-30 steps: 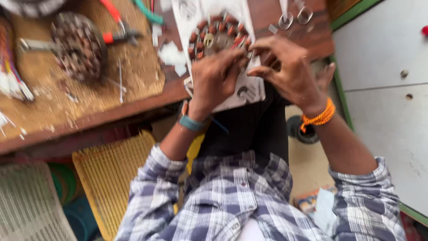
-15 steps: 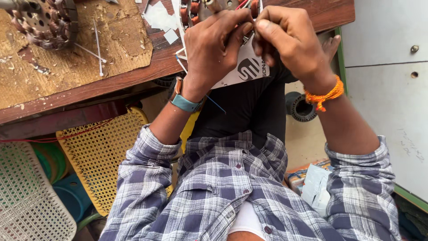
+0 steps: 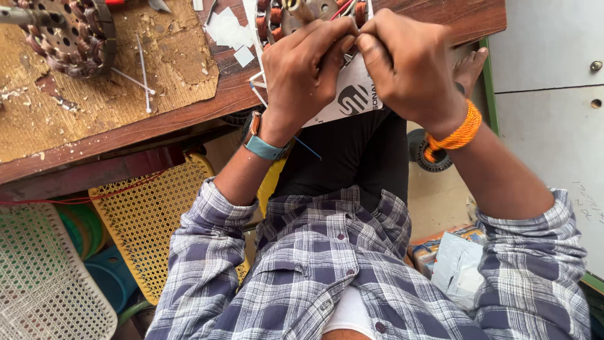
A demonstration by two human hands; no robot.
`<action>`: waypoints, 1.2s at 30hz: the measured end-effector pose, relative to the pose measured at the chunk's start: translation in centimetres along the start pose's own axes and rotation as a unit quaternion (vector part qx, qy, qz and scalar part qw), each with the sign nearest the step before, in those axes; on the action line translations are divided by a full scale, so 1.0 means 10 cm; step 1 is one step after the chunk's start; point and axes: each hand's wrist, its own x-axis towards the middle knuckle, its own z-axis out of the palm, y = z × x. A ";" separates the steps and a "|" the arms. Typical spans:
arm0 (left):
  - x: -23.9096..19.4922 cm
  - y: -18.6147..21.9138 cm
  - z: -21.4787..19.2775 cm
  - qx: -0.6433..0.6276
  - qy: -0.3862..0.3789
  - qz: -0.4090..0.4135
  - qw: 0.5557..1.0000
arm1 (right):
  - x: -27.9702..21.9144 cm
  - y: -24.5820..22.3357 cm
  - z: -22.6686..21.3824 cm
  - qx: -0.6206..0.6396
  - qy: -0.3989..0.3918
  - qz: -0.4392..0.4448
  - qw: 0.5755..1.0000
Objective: The person works on a stator assembly, using a screwdriver to adjust copper windings and then connecting colored wires to the terminals. They use pliers to strip wire insulation and secure connections. The task involves precise hand manipulation of small electrical components.
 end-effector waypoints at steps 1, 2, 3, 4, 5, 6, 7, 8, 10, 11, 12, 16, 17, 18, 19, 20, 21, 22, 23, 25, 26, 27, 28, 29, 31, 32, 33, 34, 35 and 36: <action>0.01 0.00 0.00 0.002 0.002 0.005 1.000 | -0.01 0.02 -0.01 0.087 -0.027 0.060 0.994; 0.02 0.01 0.00 0.004 0.004 0.010 1.000 | -0.02 0.03 0.00 0.170 -0.043 0.124 0.977; 0.01 0.01 0.00 0.006 -0.001 0.007 1.000 | -0.03 0.05 0.00 0.211 -0.065 0.163 0.961; 0.01 0.01 0.00 0.008 -0.006 0.004 1.000 | -0.04 0.06 0.00 0.253 -0.087 0.202 0.942; 0.00 0.01 0.00 0.011 -0.011 -0.001 1.000 | -0.05 0.06 0.01 0.173 -0.041 0.126 0.976; -0.01 0.00 -0.01 0.008 -0.014 -0.004 1.000 | -0.06 0.05 0.02 0.092 0.005 0.046 0.995; -0.01 0.00 -0.01 0.004 -0.016 -0.004 1.000 | -0.06 0.05 0.01 0.008 0.051 -0.037 0.998; -0.01 0.00 -0.01 0.001 -0.017 -0.005 1.000 | -0.05 0.06 -0.02 -0.058 0.059 -0.100 0.992; -0.01 0.01 0.00 -0.003 -0.015 -0.011 1.000 | 0.00 0.07 -0.09 -0.188 0.075 -0.226 0.953; 0.01 0.01 0.00 -0.003 -0.014 -0.011 1.000 | 0.03 0.08 -0.14 -0.202 0.072 -0.248 0.945; 0.03 0.01 -0.01 -0.002 -0.013 -0.014 1.000 | 0.06 0.08 -0.19 -0.215 0.070 -0.270 0.936; 0.07 0.03 -0.04 0.004 -0.028 -0.011 1.000 | 0.17 0.07 -0.31 -0.276 0.053 -0.320 0.905; 0.06 0.03 -0.05 0.005 -0.039 -0.011 0.999 | 0.16 0.06 -0.29 -0.275 0.042 -0.289 0.916; 0.06 0.02 -0.07 0.016 -0.045 0.002 0.999 | 0.15 0.06 -0.25 -0.273 0.031 -0.258 0.926; 0.06 0.01 -0.09 0.027 -0.052 0.014 0.998 | 0.12 0.04 -0.20 -0.272 0.020 -0.225 0.935; 0.07 -0.01 -0.11 0.037 -0.058 0.027 0.997 | 0.08 0.04 -0.14 -0.176 0.018 -0.132 0.975; 0.05 -0.01 -0.11 0.056 -0.061 0.048 0.995 | 0.01 0.01 -0.06 -0.075 0.015 -0.036 0.996; 0.04 -0.02 -0.11 0.075 -0.064 0.068 0.993 | -0.05 0.01 0.00 0.028 0.014 0.062 0.998; 0.02 -0.03 -0.10 0.094 -0.068 0.088 0.989 | -0.09 0.05 0.01 0.105 -0.014 0.139 0.985; 0.01 -0.04 -0.09 0.102 -0.083 0.076 0.988 | -0.16 0.10 -0.01 0.255 -0.072 0.282 0.922; 0.01 -0.05 -0.09 0.107 -0.089 0.070 0.988 | -0.19 0.11 -0.03 0.203 -0.043 0.213 0.955; 0.01 -0.05 -0.09 0.100 -0.088 0.064 0.989 | -0.18 0.11 -0.07 0.150 -0.019 0.138 0.979; 0.00 -0.05 -0.10 0.093 -0.086 0.058 0.990 | -0.16 0.12 -0.11 0.097 0.003 0.060 0.993; -0.01 -0.05 -0.11 0.087 -0.083 0.050 0.991 | -0.12 0.11 -0.13 0.045 0.009 -0.013 0.999; -0.02 -0.06 -0.11 0.070 -0.077 0.051 0.993 | -0.02 0.08 -0.17 -0.059 0.015 -0.144 0.988; -0.02 -0.07 -0.11 0.062 -0.074 0.054 0.994 | 0.04 0.06 -0.18 -0.109 0.020 -0.201 0.973; -0.01 -0.07 -0.11 0.056 -0.073 0.051 0.994 | 0.10 0.06 -0.22 -0.160 0.016 -0.239 0.957; -0.01 -0.08 -0.11 0.050 -0.071 0.048 0.995 | 0.16 0.05 -0.24 -0.210 0.012 -0.277 0.938; -0.03 -0.09 -0.10 0.043 -0.071 0.044 0.996 | 0.19 0.04 -0.24 -0.224 0.015 -0.291 0.930; -0.04 -0.09 -0.09 0.039 -0.066 0.044 0.996 | 0.22 0.04 -0.24 -0.238 0.018 -0.305 0.922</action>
